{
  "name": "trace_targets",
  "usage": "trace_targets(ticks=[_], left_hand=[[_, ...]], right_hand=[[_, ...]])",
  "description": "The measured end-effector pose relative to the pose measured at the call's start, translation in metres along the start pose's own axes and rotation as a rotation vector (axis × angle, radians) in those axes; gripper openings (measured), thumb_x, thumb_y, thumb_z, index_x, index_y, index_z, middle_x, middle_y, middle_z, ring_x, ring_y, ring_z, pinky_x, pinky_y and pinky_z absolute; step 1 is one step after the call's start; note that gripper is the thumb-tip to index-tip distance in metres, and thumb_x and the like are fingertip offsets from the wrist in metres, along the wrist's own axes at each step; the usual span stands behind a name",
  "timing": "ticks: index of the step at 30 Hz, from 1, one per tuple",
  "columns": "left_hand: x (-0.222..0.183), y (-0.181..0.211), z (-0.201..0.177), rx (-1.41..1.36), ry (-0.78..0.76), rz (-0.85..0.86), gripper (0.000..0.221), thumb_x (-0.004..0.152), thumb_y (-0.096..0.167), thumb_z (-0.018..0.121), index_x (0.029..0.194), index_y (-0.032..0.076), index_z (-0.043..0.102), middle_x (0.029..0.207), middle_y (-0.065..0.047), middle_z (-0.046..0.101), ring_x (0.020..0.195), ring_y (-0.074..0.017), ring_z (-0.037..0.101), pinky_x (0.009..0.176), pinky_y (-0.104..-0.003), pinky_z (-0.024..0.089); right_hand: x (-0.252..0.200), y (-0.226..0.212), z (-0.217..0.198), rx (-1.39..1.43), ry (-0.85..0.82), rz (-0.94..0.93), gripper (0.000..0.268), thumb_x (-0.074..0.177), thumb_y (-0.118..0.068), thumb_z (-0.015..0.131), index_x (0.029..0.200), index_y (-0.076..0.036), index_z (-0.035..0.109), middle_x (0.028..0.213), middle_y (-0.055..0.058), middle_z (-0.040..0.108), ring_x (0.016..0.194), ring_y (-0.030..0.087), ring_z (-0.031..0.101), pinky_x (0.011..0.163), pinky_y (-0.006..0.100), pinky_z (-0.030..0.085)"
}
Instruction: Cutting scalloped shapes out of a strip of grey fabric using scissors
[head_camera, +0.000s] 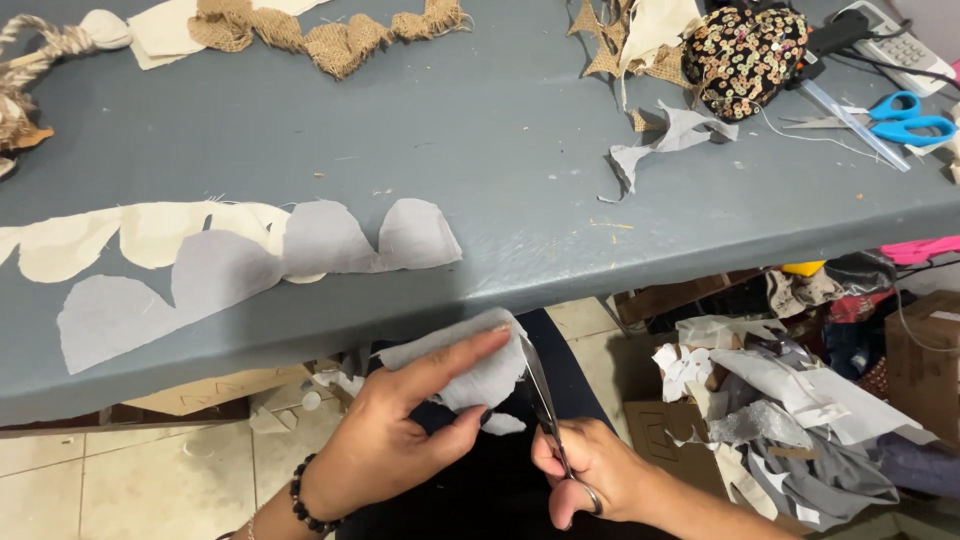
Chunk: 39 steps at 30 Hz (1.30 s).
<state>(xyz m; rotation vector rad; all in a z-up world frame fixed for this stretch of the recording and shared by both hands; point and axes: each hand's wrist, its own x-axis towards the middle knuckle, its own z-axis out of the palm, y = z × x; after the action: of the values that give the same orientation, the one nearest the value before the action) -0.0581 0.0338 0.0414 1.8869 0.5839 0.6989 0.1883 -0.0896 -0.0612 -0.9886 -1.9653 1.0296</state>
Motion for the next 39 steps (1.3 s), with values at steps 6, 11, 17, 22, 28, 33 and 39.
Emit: trace_targets(ticks=[6,11,17,22,28,33,39], left_hand=[[0.003,0.004,-0.013,0.029,-0.112,0.032,0.068,0.085,0.007,0.067,0.15,0.017,0.05,0.155,0.0,0.056,0.142,-0.0133,0.054,0.119,-0.028,0.037],[0.003,0.005,-0.011,0.008,-0.159,0.041,0.069,0.084,0.005,0.066,0.15,0.016,0.049,0.155,-0.003,0.056,0.145,-0.0142,0.051,0.115,-0.025,0.038],[0.003,0.005,-0.018,-0.001,-0.2,0.022,0.069,0.085,0.006,0.064,0.151,0.018,0.048,0.156,-0.004,0.054,0.146,-0.0162,0.05,0.119,-0.028,0.037],[0.003,0.008,-0.025,0.016,-0.222,0.041,0.068,0.089,0.008,0.063,0.153,0.02,0.045,0.157,-0.003,0.055,0.143,-0.0155,0.054,0.111,-0.025,0.044],[0.006,0.013,-0.034,0.054,-0.256,0.036,0.074,0.086,0.007,0.065,0.154,0.024,0.043,0.159,-0.002,0.052,0.145,-0.0164,0.053,0.11,-0.025,0.044],[0.009,0.009,-0.039,0.008,-0.22,0.067,0.062,0.087,0.018,0.065,0.148,0.017,0.051,0.154,-0.006,0.058,0.144,-0.0222,0.054,0.116,-0.035,0.04],[0.007,-0.002,-0.019,-0.029,0.069,0.139,0.038,0.088,0.013,0.077,0.125,0.015,0.07,0.123,0.001,0.078,0.113,-0.0124,0.075,0.1,-0.025,0.056]], right_hand=[[0.004,-0.008,-0.001,-0.008,-0.01,0.028,0.07,0.089,-0.086,0.032,0.085,-0.017,0.043,0.072,-0.003,0.051,0.06,0.017,0.047,0.056,0.032,0.041],[0.012,-0.016,-0.004,-0.003,-0.003,0.003,0.073,0.091,-0.088,0.026,0.085,-0.017,0.042,0.072,-0.004,0.056,0.059,0.016,0.052,0.058,0.031,0.044],[0.004,-0.007,-0.002,-0.033,-0.006,0.028,0.072,0.09,-0.087,0.031,0.085,-0.017,0.044,0.073,-0.004,0.054,0.061,0.016,0.05,0.057,0.031,0.042],[0.001,-0.004,-0.003,-0.057,-0.008,0.037,0.068,0.091,-0.084,0.036,0.085,-0.017,0.044,0.072,-0.003,0.048,0.06,0.018,0.045,0.056,0.032,0.039],[-0.001,0.0,-0.002,-0.075,0.001,-0.012,0.061,0.095,-0.077,0.042,0.083,-0.017,0.041,0.073,-0.002,0.046,0.059,0.019,0.043,0.054,0.033,0.037],[-0.005,0.006,-0.001,-0.075,-0.019,0.024,0.059,0.092,-0.075,0.047,0.083,-0.018,0.042,0.072,-0.003,0.046,0.06,0.019,0.043,0.055,0.033,0.037],[-0.002,0.004,-0.001,-0.088,-0.055,0.019,0.063,0.092,-0.081,0.038,0.084,-0.018,0.045,0.073,-0.004,0.048,0.06,0.018,0.046,0.055,0.033,0.039]])
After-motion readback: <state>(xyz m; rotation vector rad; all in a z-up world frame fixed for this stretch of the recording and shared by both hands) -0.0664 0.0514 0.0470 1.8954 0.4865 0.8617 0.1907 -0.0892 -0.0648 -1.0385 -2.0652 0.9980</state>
